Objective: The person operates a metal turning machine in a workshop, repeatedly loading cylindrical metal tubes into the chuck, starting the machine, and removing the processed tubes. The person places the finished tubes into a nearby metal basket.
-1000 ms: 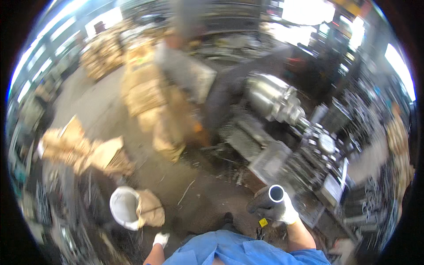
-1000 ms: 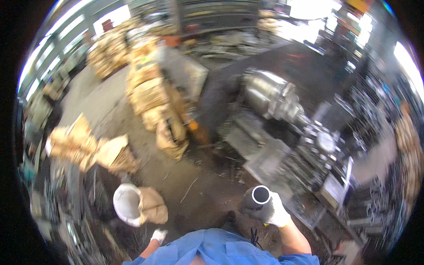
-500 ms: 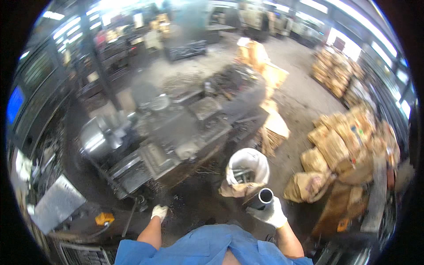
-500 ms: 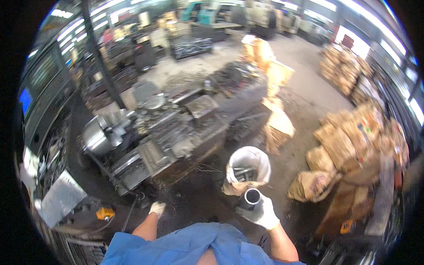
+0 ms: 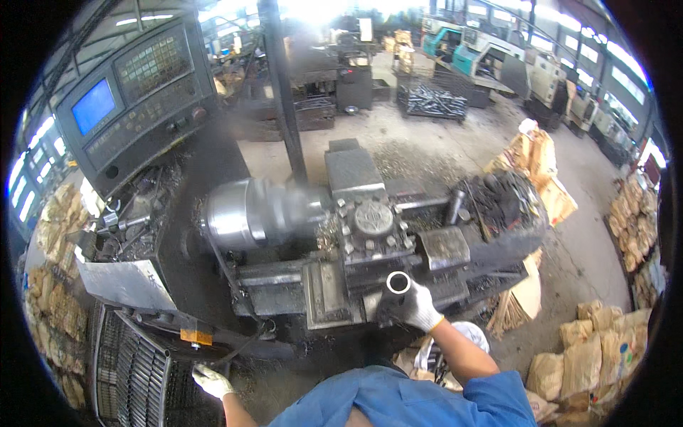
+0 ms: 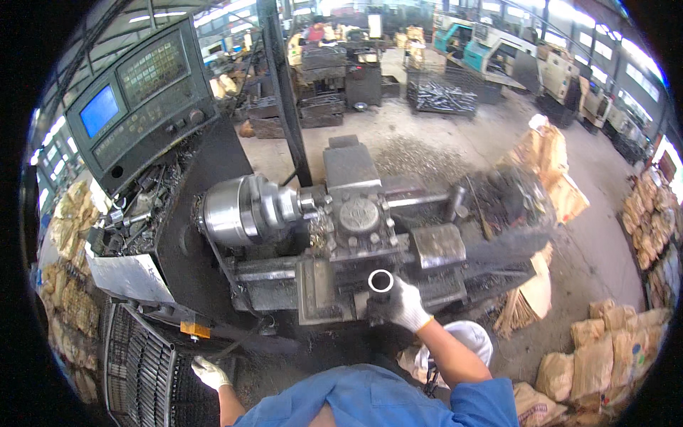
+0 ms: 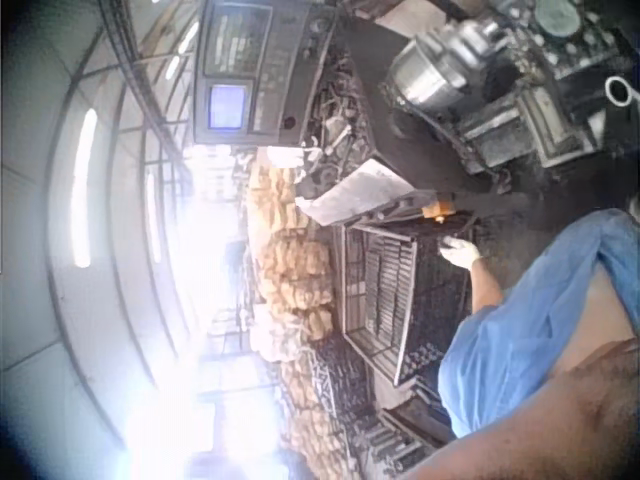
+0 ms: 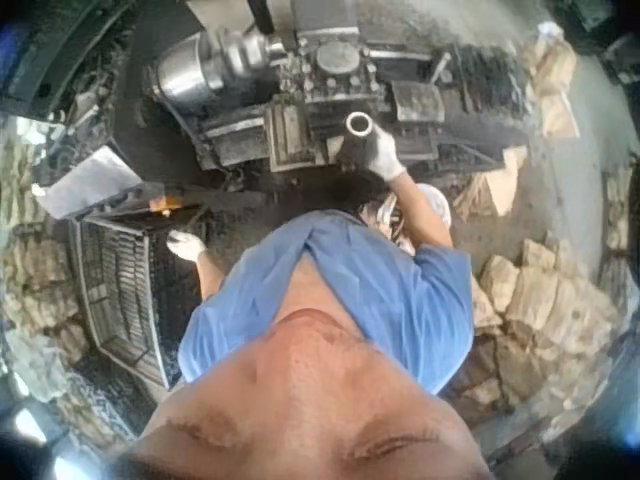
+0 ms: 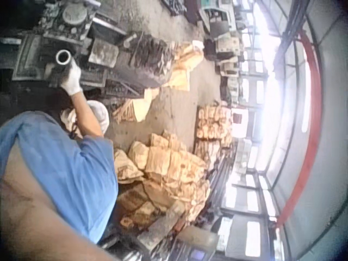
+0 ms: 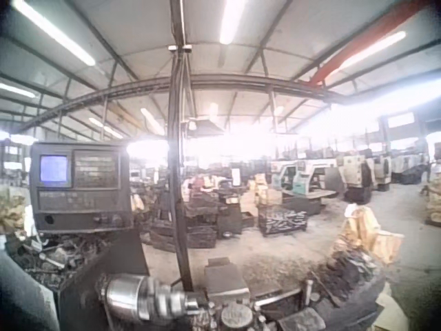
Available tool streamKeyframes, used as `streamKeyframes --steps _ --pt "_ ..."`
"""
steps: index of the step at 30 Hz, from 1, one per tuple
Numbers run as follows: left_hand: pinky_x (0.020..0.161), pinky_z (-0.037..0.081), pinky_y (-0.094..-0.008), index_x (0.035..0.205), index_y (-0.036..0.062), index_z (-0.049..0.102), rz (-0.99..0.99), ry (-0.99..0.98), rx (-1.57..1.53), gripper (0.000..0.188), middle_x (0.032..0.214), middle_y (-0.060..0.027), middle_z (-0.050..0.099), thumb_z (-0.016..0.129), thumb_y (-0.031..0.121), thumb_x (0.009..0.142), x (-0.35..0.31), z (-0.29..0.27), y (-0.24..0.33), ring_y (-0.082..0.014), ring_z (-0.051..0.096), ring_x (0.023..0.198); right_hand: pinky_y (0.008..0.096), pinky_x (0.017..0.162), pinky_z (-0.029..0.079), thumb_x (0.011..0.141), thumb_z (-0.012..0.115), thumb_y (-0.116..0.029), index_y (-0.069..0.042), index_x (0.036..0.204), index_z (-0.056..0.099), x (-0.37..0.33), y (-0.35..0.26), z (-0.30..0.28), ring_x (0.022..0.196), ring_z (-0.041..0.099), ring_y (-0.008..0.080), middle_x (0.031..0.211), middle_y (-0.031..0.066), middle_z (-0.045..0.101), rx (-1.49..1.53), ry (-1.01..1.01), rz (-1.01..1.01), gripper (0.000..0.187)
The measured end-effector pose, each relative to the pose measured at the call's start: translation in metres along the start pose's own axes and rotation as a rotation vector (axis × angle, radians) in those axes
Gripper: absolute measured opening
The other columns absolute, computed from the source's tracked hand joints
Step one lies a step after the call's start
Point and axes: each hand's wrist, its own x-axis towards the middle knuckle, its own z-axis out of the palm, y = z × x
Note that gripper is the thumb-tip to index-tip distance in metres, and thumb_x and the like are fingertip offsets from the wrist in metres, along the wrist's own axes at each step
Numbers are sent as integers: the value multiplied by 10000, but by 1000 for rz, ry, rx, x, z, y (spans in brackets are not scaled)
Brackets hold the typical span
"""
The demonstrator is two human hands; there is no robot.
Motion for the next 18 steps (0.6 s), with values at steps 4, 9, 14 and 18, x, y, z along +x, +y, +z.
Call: streamKeyframes --steps 4,9,14,18 --pt "1137 471 -488 1467 -80 556 110 27 33 588 1454 -313 605 479 416 1162 18 5 5 -464 601 1308 471 823 636 742 950 -521 -106 1279 682 12 17 -6 978 783 369 1085 160 782 -35 -148 -102 731" --pt "1125 475 -479 1457 -85 560 123 -57 84 549 1415 -304 644 480 373 1164 20 -7 46 -450 633 1273 457 815 635 851 876 -342 -85 1149 769 74 13 -102 903 783 382 1000 169 793 -4 -509 -313 408" --pt "729 578 -359 1349 7 635 -505 -248 -851 418 1100 -96 716 586 347 1110 4 -9 94 -198 689 874 394 794 628 839 869 -84 -48 1066 779 169 -55 -149 857 783 280 956 121 789 290 -326 -584 247" --pt "632 556 -361 1319 53 646 -476 -347 -507 341 1029 -53 685 664 232 1028 -57 21 54 -167 634 768 422 818 642 900 791 -321 -109 1137 804 253 -125 -80 899 785 343 995 165 794 -140 -447 -790 318"
